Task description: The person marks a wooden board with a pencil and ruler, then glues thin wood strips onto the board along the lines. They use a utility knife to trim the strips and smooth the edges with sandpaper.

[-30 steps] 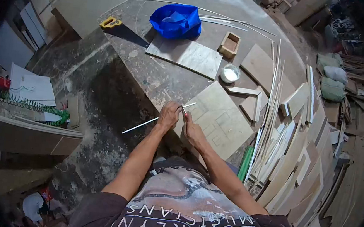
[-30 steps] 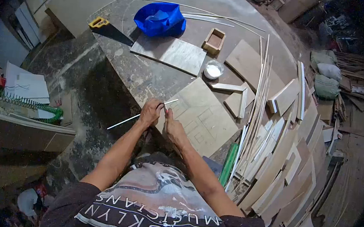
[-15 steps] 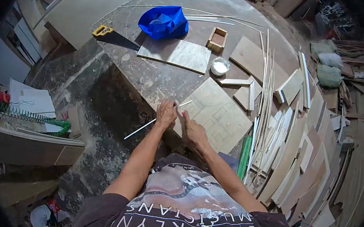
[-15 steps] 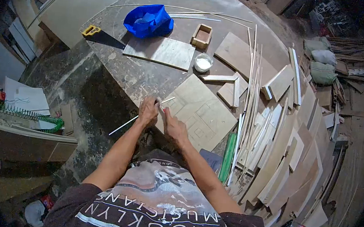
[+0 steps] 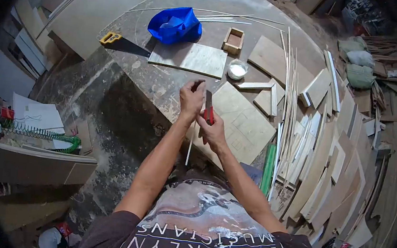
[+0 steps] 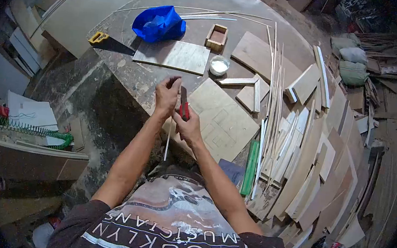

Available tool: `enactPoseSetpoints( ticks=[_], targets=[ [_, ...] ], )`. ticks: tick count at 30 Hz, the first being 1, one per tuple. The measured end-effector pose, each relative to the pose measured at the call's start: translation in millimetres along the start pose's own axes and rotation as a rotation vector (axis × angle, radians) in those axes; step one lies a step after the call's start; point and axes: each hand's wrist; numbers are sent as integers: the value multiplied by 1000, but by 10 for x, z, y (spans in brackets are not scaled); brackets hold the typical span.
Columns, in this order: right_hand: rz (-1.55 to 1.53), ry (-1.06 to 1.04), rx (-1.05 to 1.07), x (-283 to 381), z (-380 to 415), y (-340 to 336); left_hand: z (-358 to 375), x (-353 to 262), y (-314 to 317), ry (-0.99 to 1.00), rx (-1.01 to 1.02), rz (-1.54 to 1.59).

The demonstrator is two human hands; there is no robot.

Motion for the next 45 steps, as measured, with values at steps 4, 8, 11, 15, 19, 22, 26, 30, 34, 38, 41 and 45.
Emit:
enactPoseSetpoints(
  ticks=[4, 8, 11, 15, 19, 22, 26, 30, 34, 38, 41, 45],
  targets=[
    [44, -77, -81, -64, -96, -132, -137, 343, 131, -186, 52, 354],
    [403, -277, -281, -368, -160, -561, -21, 768, -32, 249, 178, -474],
    [456, -44, -295, -390, -47, -748, 48, 1075, -88, 514, 420, -632],
    [514, -148, -420, -747, -113, -709, -221, 1382, -36, 462, 505, -659],
    [460, -141, -548, -856, -228, -177, -536, 1317, -174, 412, 573, -660],
    [337, -27, -610, -822, -319, 336, -906, 1283, -373, 328, 745, -710],
    [436, -32, -707, -964, -480, 755, -1463, 1017, -510, 236, 650, -665],
    [468, -53, -759, -872, -653, 953, -2091, 1137, -272, 96, 569, -456],
    [547, -72, -768, -645, -1080, 843, -2452, 987, -23, -18, 628, -412],
    [639, -174, -745, -485, -1632, 588, -2661, 1008, 176, -12, 524, -439],
    [686, -119, -716, -468, -1948, 454, -2789, 1362, 288, 55, 448, -425],
    [746, -151, -661, -429, -2259, 416, -2700, 1249, 132, 524, 534, -553]
  ],
)
Point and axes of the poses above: each hand's wrist, its own z-axis away from the middle knuckle, its own y-axis out of the palm, x = y × z, and after that the axes turned 5 degrees about -x, right-handed
